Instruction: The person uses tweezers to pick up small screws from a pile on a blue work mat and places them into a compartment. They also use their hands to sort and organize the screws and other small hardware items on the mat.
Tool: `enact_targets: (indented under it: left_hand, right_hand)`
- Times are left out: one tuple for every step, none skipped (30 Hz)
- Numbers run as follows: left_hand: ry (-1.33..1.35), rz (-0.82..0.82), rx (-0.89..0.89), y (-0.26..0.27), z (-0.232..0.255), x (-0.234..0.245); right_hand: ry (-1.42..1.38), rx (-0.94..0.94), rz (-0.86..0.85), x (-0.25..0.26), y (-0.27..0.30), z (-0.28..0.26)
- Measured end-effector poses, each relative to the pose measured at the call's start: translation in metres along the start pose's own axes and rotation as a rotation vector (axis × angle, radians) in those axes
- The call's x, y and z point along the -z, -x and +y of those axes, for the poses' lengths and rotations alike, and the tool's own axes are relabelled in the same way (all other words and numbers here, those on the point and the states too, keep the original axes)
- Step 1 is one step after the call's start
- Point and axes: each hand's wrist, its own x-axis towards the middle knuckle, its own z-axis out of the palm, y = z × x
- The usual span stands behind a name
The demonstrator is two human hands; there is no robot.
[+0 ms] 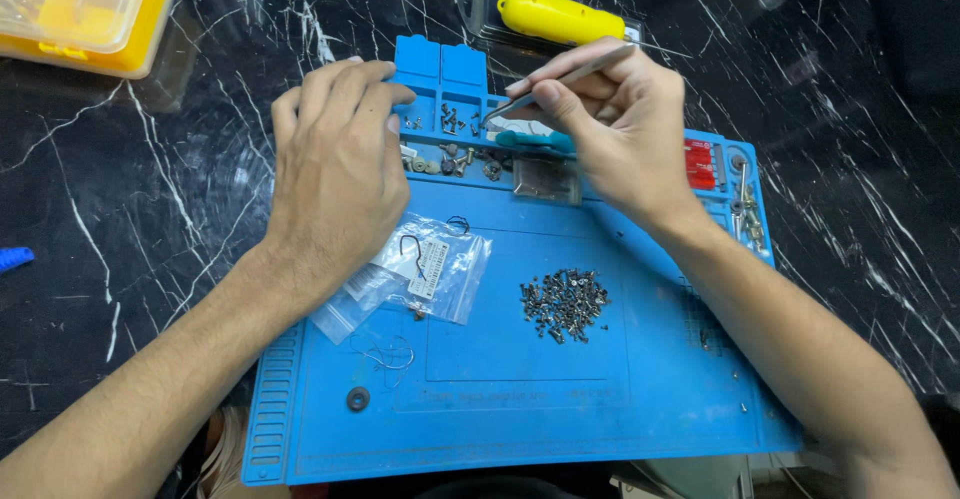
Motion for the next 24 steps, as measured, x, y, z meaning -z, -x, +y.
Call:
enact_targets:
  left_hand:
    - [-0.001,0.001,0.002,0.0,0.0,0.0]
    - [-0.002,-0.002,0.0,0.0,-0.001,0.0]
    - [-0.004,-0.004,-0.001,0.001,-0.001,-0.001]
    - [-0.005,-0.001,0.004,0.001,-0.001,-0.001]
    - [0.001,-0.001,0.008,0.001,0.0,-0.001]
    - [0.008,-0.002,0.011,0.001,0.0,-0.002]
    - [0.009,-0.002,0.014,0.001,0.0,-0.001]
    - [0.01,0.001,0.012,0.001,0.0,-0.001]
    - [0.011,0.005,0.009,0.0,0.0,-0.001]
    - [0.011,0.008,0.01,0.0,0.001,-0.002]
    - [0.006,0.01,0.008,0.001,0.001,-0.002]
    - [0.0,0.012,0.007,0.001,0.001,-0.002]
    - [-0.001,0.012,0.008,0.001,0.0,-0.001]
    - [0.003,0.009,0.008,0.002,0.0,-0.001]
    - [0.009,0.006,0.003,0.001,0.001,-0.002]
    - [0.011,0.006,0.0,0.001,0.001,-0.002]
    - [0.01,0.005,0.002,0.001,0.001,-0.001]
    - [0.01,0.005,0.004,0.001,0.001,-0.001]
    - [0.008,0.004,0.002,0.001,0.001,-0.001]
    - [0.008,0.002,0.006,0.001,0.001,-0.001]
    - [0.008,0.002,0.01,0.001,0.001,-0.001]
    - [0.006,0.003,0.008,0.001,0.001,-0.001]
    - [0.01,-0.004,0.014,0.001,0.001,-0.001]
    - [0.013,-0.011,0.02,0.001,0.001,-0.001]
  right_hand:
    - [-0.001,0.0,-0.003,-0.003,-0.002,0.002]
    - [-0.031,-0.012,-0.001,-0.006,-0.003,0.004]
    - [-0.061,-0.023,-0.002,-0.009,-0.006,0.007]
    - [-0.062,-0.022,-0.008,-0.009,-0.005,0.006]
    - [-0.096,-0.043,-0.001,-0.01,-0.005,0.005]
    - [-0.13,-0.064,0.006,-0.01,-0.004,0.005]
    - [-0.13,-0.066,0.003,-0.007,-0.002,0.006]
    - [-0.207,-0.061,0.001,-0.004,0.0,0.007]
    - [-0.284,-0.052,0.0,-0.001,0.001,0.007]
    - [-0.283,-0.051,-0.002,0.005,0.006,0.006]
    - [-0.359,-0.04,-0.028,0.01,0.01,0.004]
    - [-0.435,-0.028,-0.055,0.016,0.014,0.003]
    - [-0.436,-0.028,-0.056,0.021,0.018,0.001]
    - [-0.525,-0.059,-0.096,0.026,0.021,-0.001]
    - [-0.613,-0.089,-0.132,0.033,0.026,-0.003]
    - [-0.611,-0.088,-0.129,0.037,0.027,-0.001]
    - [-0.697,-0.091,-0.165,0.041,0.029,0.002]
    - [-0.783,-0.094,-0.201,0.044,0.031,0.005]
    - [-0.785,-0.093,-0.2,0.045,0.032,0.004]
    - [-0.817,-0.086,-0.22,0.045,0.033,0.004]
    - [-0.848,-0.077,-0.242,0.045,0.033,0.003]
    - [-0.849,-0.075,-0.242,0.046,0.034,0.003]
    - [-0.866,-0.068,-0.253,0.046,0.034,0.003]
    - [-0.882,-0.062,-0.265,0.047,0.035,0.003]
